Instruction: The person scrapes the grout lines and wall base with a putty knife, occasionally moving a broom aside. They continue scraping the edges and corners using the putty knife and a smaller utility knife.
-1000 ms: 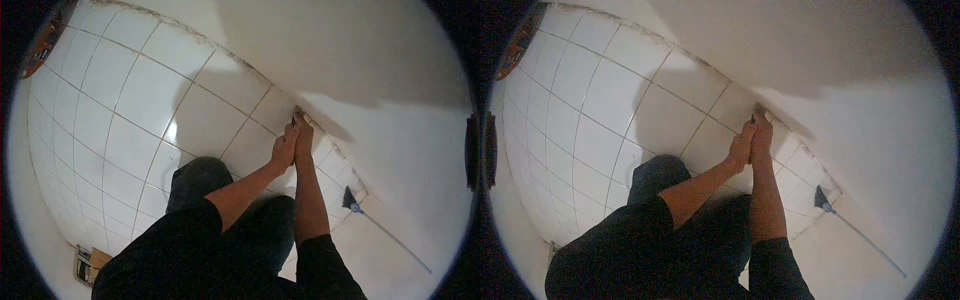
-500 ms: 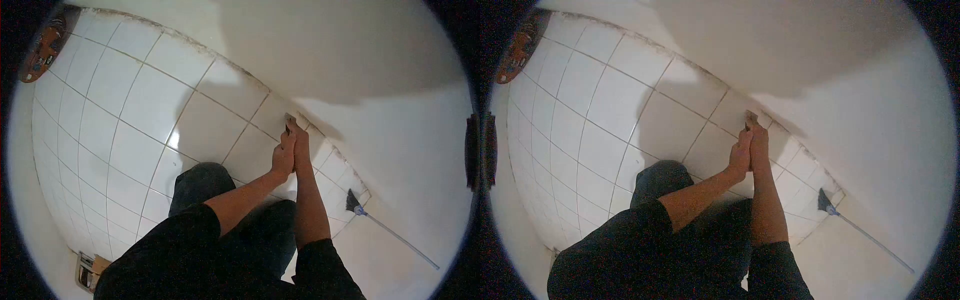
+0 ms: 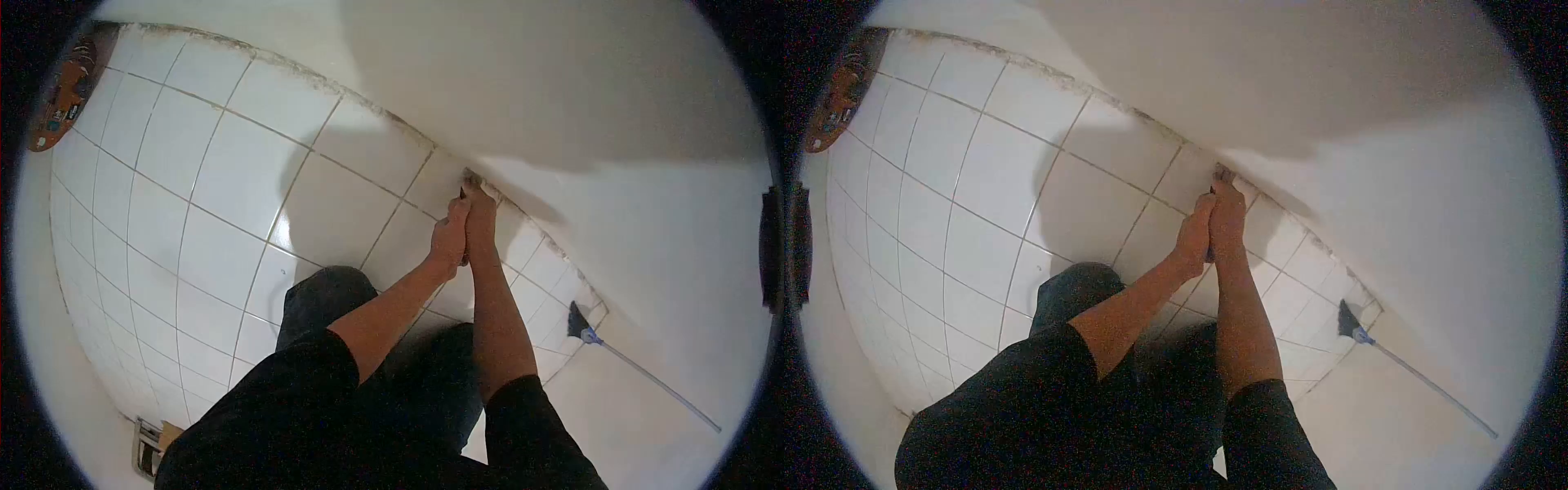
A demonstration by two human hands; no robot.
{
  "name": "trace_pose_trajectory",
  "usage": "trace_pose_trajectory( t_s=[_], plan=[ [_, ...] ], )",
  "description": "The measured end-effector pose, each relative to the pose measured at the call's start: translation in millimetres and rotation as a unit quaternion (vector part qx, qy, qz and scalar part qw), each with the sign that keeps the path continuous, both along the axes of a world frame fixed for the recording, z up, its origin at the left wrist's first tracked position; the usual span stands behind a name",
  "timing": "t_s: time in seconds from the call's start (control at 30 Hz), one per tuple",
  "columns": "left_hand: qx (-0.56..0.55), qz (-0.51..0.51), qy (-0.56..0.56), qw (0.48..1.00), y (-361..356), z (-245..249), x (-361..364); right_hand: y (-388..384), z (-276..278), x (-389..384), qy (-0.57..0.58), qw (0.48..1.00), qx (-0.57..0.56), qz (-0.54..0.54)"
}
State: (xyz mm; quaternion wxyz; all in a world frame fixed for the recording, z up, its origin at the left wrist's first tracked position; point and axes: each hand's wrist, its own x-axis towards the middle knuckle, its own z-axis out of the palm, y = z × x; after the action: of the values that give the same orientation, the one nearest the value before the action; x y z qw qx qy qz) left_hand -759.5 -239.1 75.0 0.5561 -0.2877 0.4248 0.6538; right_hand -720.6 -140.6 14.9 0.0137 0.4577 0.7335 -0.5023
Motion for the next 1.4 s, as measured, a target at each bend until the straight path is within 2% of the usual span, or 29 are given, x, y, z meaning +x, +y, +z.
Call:
trace_pose_trajectory(
  t_s=[0.07,0.13,0.2,0.23,0.3,0.33,0.4,0.43,0.5,0.53,0.57,0.63,0.67,0.7,0.77,0.8,0.87,0.9,0.97,1.0,1.03,1.1,1.13,1.17,1.2,1.23,1.3,1.33,1.4],
  plan=[
    [0.001,-0.066,0.025,0.998,-4,0,-4,-13,31,-13,-0.003,1.000,0.027,0.003],
    [-0.027,-0.051,0.020,0.998,-1,24,-4,-14,50,-25,-0.001,0.998,0.057,0.008],
    [-0.057,-0.040,0.008,0.998,-1,27,-6,-13,54,-28,-0.087,0.964,-0.190,-0.164],
    [-0.033,-0.052,0.006,0.998,-3,18,-9,-11,43,-28,-0.089,0.964,-0.189,-0.166],
    [-0.013,-0.066,0.001,0.998,-6,8,-15,-14,23,-36,0.057,0.997,0.037,-0.043],
    [0.003,-0.055,-0.024,0.998,-6,6,-20,-17,24,-34,0.054,0.997,0.036,-0.045],
    [0.020,-0.046,-0.046,0.998,-8,10,-22,-20,36,-36,0.014,0.991,-0.071,-0.116],
    [0.000,-0.050,-0.027,0.998,-8,14,-20,-21,47,-43,0.019,0.991,-0.067,-0.117],
    [-0.018,-0.055,-0.008,0.998,-5,16,-21,-24,65,-48,-0.112,0.960,-0.188,-0.177],
    [-0.023,-0.028,-0.009,0.999,-5,15,-20,-24,55,-38,-0.057,0.994,-0.072,-0.056],
    [-0.032,-0.002,-0.013,0.999,-6,14,-16,-21,40,-33,-0.061,0.994,-0.073,-0.059],
    [-0.015,-0.005,-0.037,0.999,-9,13,-32,-25,32,-50,-0.009,0.997,0.075,-0.023],
    [0.002,-0.005,-0.058,0.998,-12,13,-39,-30,36,-54,-0.056,0.994,0.087,-0.044],
    [0.000,-0.005,-0.055,0.999,-14,9,-38,-31,41,-54,-0.053,0.994,0.085,-0.044],
    [-0.005,-0.052,-0.031,0.998,-15,0,-32,-30,53,-52,-0.066,0.968,-0.163,-0.179],
    [-0.003,-0.052,-0.029,0.998,-15,8,-31,-32,64,-56,-0.063,0.968,-0.162,-0.179],
    [-0.032,0.024,-0.061,0.997,-14,31,-30,-38,87,-64,-0.103,0.977,-0.136,-0.126],
    [-0.030,0.022,-0.063,0.997,-14,26,-33,-38,79,-64,-0.104,0.977,-0.134,-0.128],
    [-0.003,-0.045,-0.047,0.998,-19,8,-45,-39,46,-64,0.023,0.969,-0.137,-0.206],
    [0.012,0.028,-0.061,0.998,-16,6,-43,-43,47,-70,-0.006,0.995,0.037,-0.089],
    [0.011,0.028,-0.060,0.998,-18,4,-43,-44,53,-72,-0.005,0.995,0.036,-0.088],
    [-0.016,-0.049,-0.020,0.998,-22,3,-41,-43,76,-76,-0.120,0.970,-0.122,-0.172],
    [-0.014,-0.048,-0.017,0.999,-22,13,-42,-41,67,-68,-0.117,0.971,-0.120,-0.171],
    [-0.022,-0.025,-0.046,0.998,-22,23,-43,-38,51,-57,-0.114,0.992,-0.021,-0.042],
    [-0.029,-0.003,-0.076,0.997,-21,29,-43,-38,53,-57,-0.109,0.987,0.079,0.088],
    [-0.027,-0.004,-0.076,0.997,-22,22,-45,-38,54,-59,-0.110,0.987,0.081,0.087],
    [-0.004,-0.103,-0.055,0.993,-26,3,-59,-41,54,-71,-0.072,0.978,0.169,0.100],
    [-0.003,-0.102,-0.055,0.993,-25,4,-59,-41,49,-72,-0.072,0.978,0.170,0.101],
    [-0.016,-0.025,-0.042,0.999,-26,10,-58,-48,42,-75,-0.085,0.992,0.072,-0.059]
  ],
)
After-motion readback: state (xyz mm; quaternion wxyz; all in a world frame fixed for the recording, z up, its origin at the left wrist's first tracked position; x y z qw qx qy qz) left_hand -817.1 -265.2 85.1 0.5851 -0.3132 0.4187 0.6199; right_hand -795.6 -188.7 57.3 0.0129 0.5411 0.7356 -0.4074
